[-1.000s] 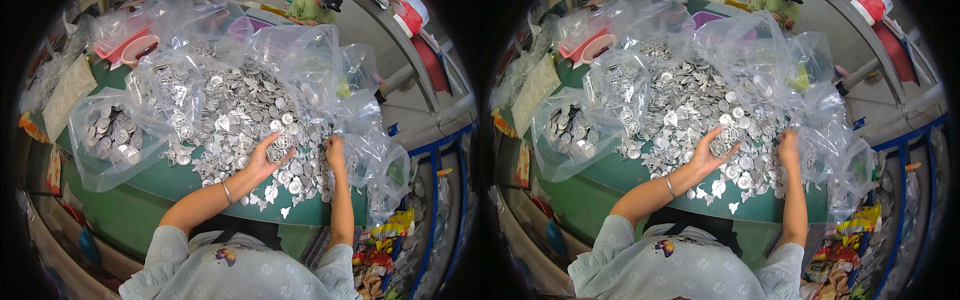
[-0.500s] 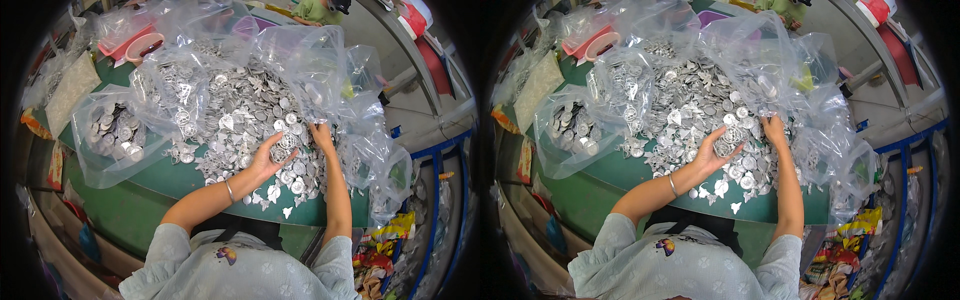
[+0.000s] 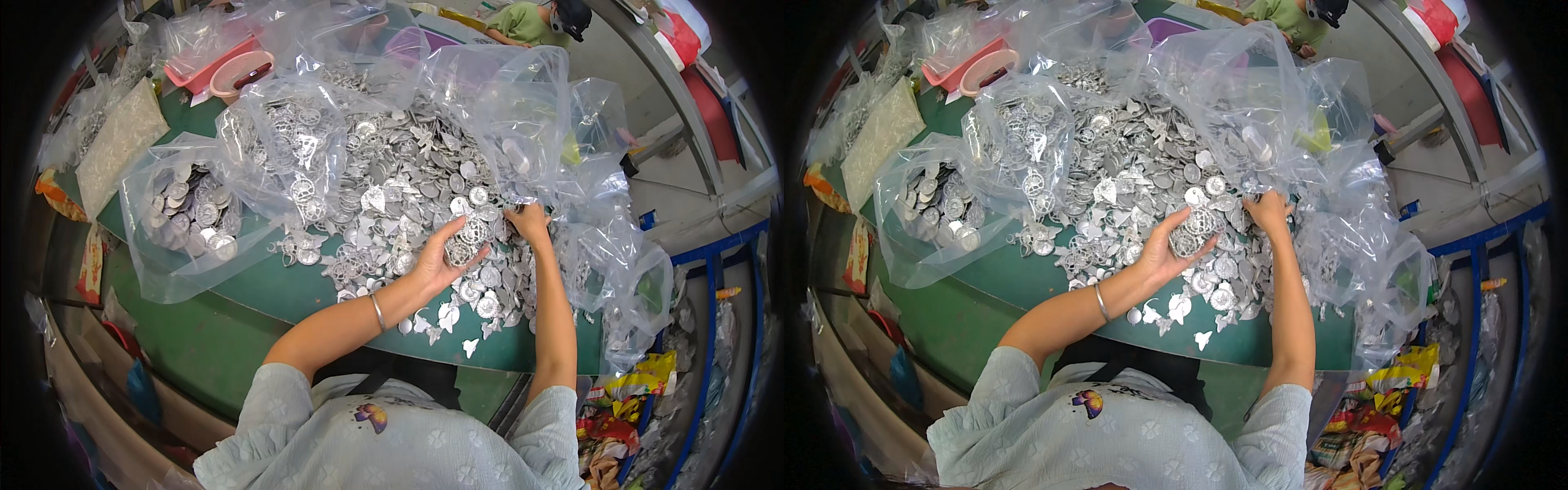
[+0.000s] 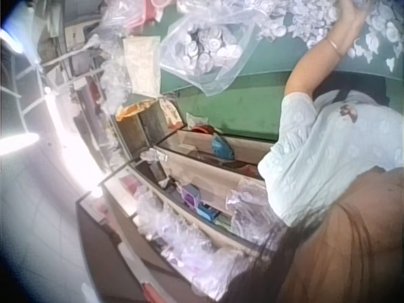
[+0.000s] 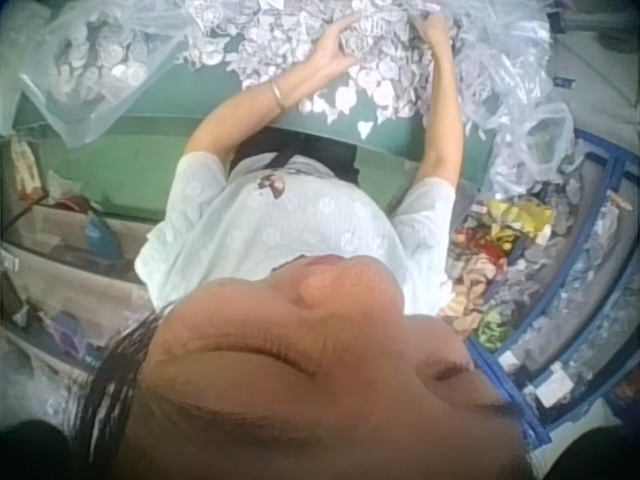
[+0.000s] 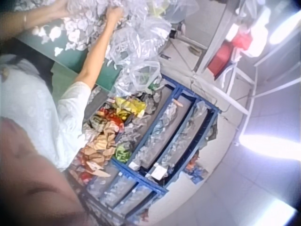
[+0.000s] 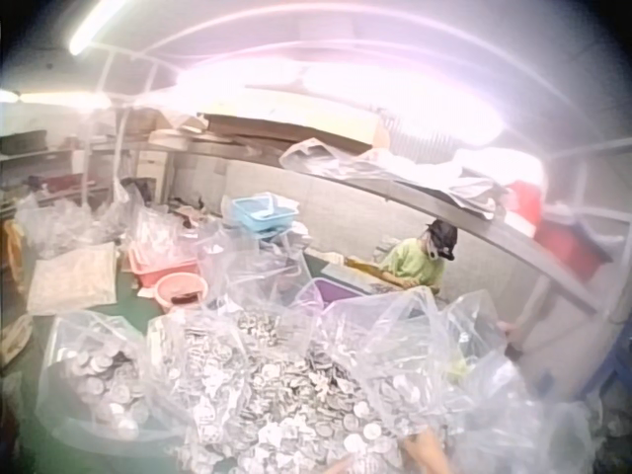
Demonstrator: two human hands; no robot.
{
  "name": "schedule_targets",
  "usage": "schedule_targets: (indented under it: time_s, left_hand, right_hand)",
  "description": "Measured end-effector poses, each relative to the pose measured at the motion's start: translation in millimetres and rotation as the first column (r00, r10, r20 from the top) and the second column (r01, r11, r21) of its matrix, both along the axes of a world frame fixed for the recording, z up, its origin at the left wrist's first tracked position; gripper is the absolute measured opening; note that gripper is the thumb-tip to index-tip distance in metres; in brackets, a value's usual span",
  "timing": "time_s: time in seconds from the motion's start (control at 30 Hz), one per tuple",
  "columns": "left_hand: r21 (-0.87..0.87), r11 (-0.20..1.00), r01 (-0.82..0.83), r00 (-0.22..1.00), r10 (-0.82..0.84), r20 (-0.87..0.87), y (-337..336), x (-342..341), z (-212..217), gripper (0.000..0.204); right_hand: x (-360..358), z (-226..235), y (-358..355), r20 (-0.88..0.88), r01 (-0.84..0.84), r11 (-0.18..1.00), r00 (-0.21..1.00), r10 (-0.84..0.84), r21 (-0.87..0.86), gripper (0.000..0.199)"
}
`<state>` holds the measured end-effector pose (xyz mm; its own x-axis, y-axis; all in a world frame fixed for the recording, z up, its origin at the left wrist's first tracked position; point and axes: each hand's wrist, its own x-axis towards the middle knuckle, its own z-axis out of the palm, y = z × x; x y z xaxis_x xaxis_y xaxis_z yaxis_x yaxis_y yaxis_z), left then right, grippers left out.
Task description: The person sorts through a pile of silver-colored decorative charms on a green table, picks them up individually or in small handfuls, and places them into clear plastic bags.
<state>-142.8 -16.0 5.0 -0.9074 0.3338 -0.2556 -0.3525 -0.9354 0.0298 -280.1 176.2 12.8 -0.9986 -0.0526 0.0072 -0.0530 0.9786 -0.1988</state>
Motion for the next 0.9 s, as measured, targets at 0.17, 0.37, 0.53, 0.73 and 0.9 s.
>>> schedule_targets:
  time_s: [0.17,0.37,0.53,0.73,0.9]
  left_hand:
    - [-0.01,1.0,-0.014,1.0,0.014,0.001,-1.8,0.5,3.9,0.035]
    - [-0.007,1.0,-0.012,1.0,0.012,-0.005,-1.1,0.1,3.4,0.034]
    - [0.0,1.0,-0.008,1.0,0.008,-0.014,-1.7,0.0,3.2,0.032]
    - [-0.016,1.0,-0.022,1.0,0.022,-0.007,-2.0,0.2,4.4,0.03]
    - [-0.012,1.0,-0.017,1.0,0.017,-0.004,-2.8,-0.6,3.4,0.03]
  right_hand:
    - [15.8,-0.6,-1.9,-0.216,-0.024,0.989,0.976,-0.007,-0.143,0.033]
    - [13.3,-6.9,7.2,-0.206,-0.058,0.917,0.978,-0.027,-0.394,0.024]
    - [4.0,-13.8,22.5,-0.071,-0.043,0.866,0.997,0.009,-0.499,0.027]
    - [-6.3,-20.9,15.8,-0.064,-0.032,0.945,0.998,0.012,-0.326,0.034]
    - [8.0,-18.5,5.7,-0.152,-0.016,0.885,0.986,-0.063,-0.466,0.039]
